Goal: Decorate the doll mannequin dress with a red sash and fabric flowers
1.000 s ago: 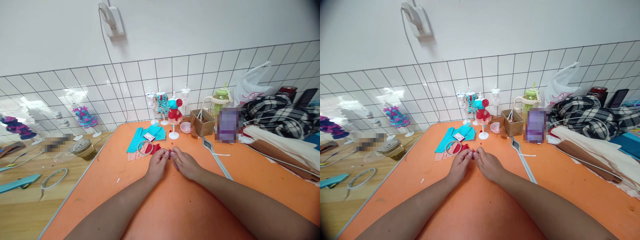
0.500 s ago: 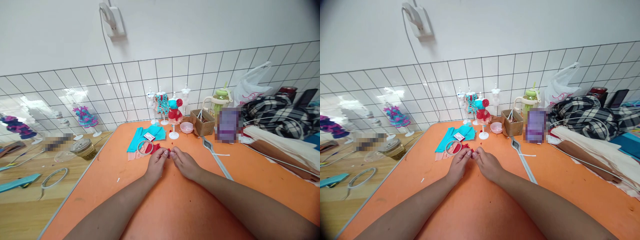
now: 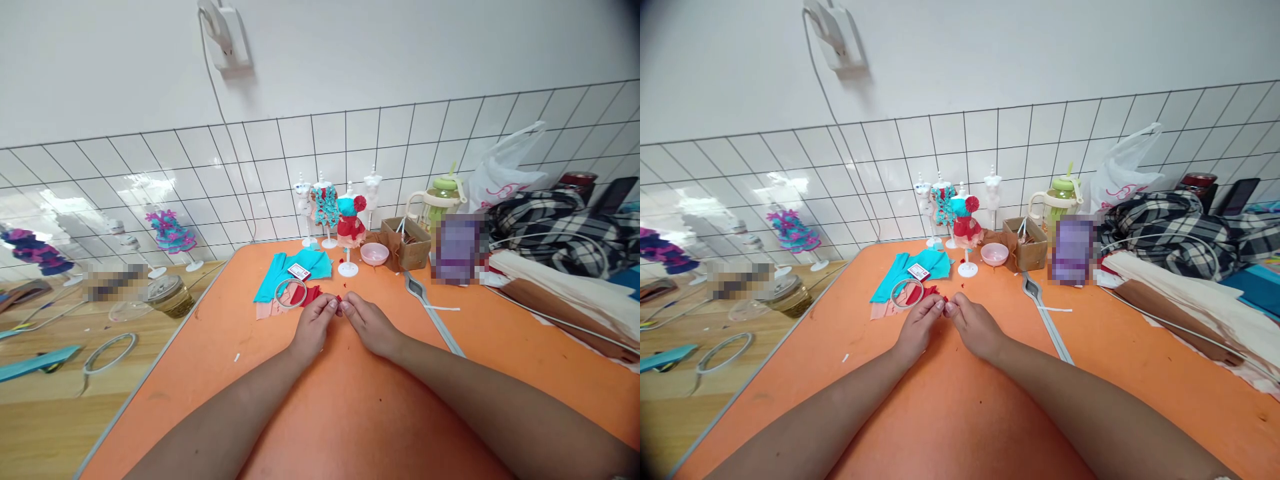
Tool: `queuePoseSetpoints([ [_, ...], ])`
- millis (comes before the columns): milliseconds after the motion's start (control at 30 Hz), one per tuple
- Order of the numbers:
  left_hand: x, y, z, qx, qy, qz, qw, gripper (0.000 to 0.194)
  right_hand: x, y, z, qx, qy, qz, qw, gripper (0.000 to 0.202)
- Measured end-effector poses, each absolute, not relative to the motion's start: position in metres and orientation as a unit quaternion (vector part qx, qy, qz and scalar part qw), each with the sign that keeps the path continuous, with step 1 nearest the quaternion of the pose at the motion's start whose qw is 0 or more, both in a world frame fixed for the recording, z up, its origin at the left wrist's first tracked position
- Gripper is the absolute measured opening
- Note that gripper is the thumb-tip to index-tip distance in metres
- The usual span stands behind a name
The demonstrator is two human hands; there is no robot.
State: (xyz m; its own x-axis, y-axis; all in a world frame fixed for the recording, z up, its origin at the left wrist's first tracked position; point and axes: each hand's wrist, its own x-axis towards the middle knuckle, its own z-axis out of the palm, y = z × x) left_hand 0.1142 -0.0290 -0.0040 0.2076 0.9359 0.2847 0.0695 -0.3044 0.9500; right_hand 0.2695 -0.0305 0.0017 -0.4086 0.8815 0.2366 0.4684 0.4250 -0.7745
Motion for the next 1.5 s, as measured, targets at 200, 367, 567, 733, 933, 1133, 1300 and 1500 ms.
queuePoseSetpoints([
  [200, 0.114, -0.028, -0.006, 0.631, 0.387, 0.491, 0.458, 0.026, 0.270, -0.031, 0.002, -0.425, -0.781, 0.314, 0.334, 0.028],
  [367, 0.114, -0.028, -0.005, 0.636, 0.396, 0.477, 0.460, 0.028, 0.270, -0.030, 0.002, -0.426, -0.786, 0.307, 0.326, 0.027],
  [567, 0.113, -0.028, -0.006, 0.638, 0.393, 0.477, 0.460, 0.028, 0.270, -0.029, 0.002, -0.430, -0.791, 0.300, 0.315, 0.027],
  [733, 0.114, -0.027, -0.005, 0.639, 0.386, 0.483, 0.457, 0.027, 0.271, -0.027, 0.002, -0.420, -0.792, 0.304, 0.321, 0.027],
  [933, 0.113, -0.029, -0.005, 0.674, 0.380, 0.461, 0.435, 0.027, 0.274, -0.022, 0.000, -0.419, -0.788, 0.312, 0.325, 0.031],
  [1133, 0.114, -0.028, -0.005, 0.658, 0.441, 0.474, 0.385, 0.025, 0.284, -0.013, 0.002, -0.499, -0.675, 0.404, 0.363, 0.036],
  [1300, 0.116, -0.027, -0.004, 0.679, 0.468, 0.458, 0.332, 0.025, 0.294, -0.004, 0.001, -0.469, -0.599, 0.556, 0.334, 0.047],
  [1500, 0.115, -0.029, -0.004, 0.683, 0.489, 0.444, 0.314, 0.033, 0.294, -0.002, -0.004, -0.470, -0.528, 0.595, 0.383, 0.051],
])
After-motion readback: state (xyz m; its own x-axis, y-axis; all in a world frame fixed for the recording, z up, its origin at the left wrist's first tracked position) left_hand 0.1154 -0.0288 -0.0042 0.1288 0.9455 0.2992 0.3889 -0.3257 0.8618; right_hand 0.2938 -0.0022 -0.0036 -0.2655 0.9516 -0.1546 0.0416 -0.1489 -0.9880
